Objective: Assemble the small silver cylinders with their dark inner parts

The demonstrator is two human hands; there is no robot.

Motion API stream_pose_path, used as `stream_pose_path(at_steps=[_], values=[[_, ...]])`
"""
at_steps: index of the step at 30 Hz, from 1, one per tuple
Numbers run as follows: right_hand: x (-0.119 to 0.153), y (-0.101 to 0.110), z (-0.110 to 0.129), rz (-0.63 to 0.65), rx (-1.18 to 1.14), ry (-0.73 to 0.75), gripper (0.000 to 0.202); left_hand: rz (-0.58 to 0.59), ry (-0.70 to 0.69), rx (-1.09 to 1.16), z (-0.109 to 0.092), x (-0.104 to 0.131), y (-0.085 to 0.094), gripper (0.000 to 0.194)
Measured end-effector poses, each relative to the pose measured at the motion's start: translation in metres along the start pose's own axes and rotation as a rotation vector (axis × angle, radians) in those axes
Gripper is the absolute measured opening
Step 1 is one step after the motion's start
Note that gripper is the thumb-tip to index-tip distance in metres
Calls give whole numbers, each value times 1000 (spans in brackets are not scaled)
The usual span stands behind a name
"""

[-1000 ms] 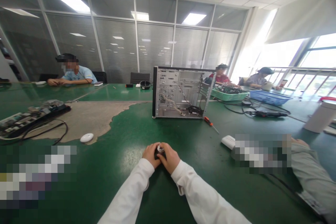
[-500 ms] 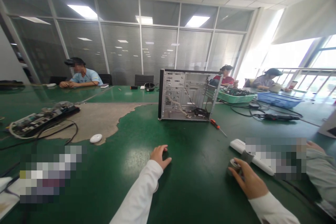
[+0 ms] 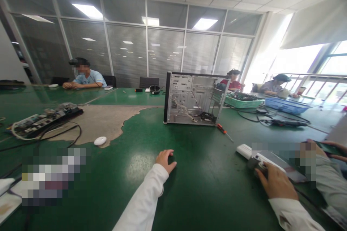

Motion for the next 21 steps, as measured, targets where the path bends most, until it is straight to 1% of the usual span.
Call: stream_pose_path(at_steps=[4, 8, 11, 16, 21], values=[[0, 0, -2, 42, 11, -31, 44, 2, 3, -2, 1, 0, -1, 43], [-9, 15, 3, 20, 29, -63, 54, 5, 7, -8, 0, 0, -1, 42], [-19, 20, 13, 30, 44, -5, 52, 8, 11, -13, 0, 0, 0, 41], [-28, 8, 23, 92, 59, 103, 39, 13, 20, -18, 0, -1, 0, 41], [-31, 3, 22, 100, 64, 92, 34, 12, 23, -17, 2, -3, -1, 40]])
Point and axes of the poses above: each hand's wrist, its own x-axis away from the middle knuckle, its own y-axis out of the back of the hand, z = x × y, the point moved 7 cm from there along -x, towards the middle knuckle, and after that the axes turned 15 degrees about x, right-handed, at the moved point
